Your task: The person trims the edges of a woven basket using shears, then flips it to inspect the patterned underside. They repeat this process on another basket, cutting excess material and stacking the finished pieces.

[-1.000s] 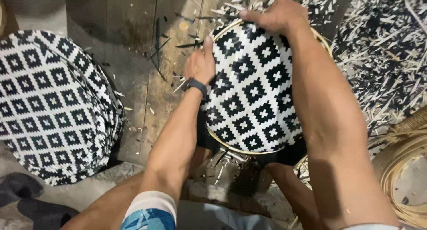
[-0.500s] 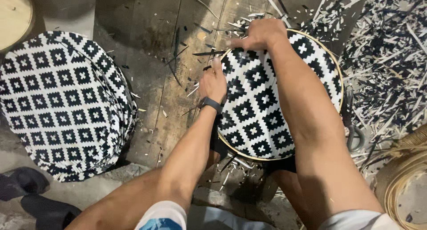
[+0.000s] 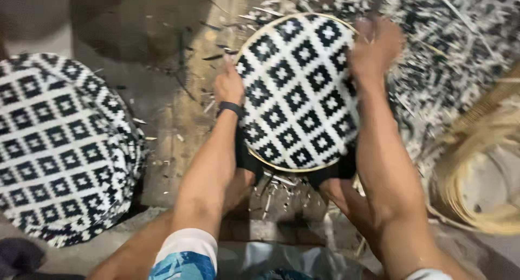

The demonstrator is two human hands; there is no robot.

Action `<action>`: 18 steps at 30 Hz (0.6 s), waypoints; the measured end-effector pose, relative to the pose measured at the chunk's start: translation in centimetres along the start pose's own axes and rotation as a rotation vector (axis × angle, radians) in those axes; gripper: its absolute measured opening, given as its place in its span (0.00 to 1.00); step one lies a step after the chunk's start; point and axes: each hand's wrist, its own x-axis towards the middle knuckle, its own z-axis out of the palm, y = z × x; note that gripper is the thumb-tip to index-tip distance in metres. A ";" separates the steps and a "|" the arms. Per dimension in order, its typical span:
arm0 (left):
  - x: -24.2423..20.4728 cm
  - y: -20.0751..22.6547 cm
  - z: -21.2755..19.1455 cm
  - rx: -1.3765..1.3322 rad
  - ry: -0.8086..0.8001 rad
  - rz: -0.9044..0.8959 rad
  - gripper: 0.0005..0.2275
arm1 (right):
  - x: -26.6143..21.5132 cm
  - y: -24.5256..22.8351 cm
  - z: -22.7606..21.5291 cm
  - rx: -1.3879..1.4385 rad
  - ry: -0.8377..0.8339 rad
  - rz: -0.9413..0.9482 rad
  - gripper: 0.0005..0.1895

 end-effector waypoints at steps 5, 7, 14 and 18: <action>-0.9 0.9 -1.4 0.010 0.013 0.103 0.40 | -7.9 10.6 -4.9 0.336 -0.362 0.939 0.36; -0.9 0.8 -2.0 -0.022 0.054 0.184 0.40 | -9.2 11.3 -3.2 0.184 -0.273 0.987 0.40; -3.2 0.5 -1.8 0.117 0.321 0.323 0.38 | -8.7 8.6 -5.0 0.203 -0.271 0.775 0.35; -11.7 -4.0 1.0 -0.243 0.491 0.750 0.29 | -15.5 4.5 -9.3 0.038 0.124 0.445 0.31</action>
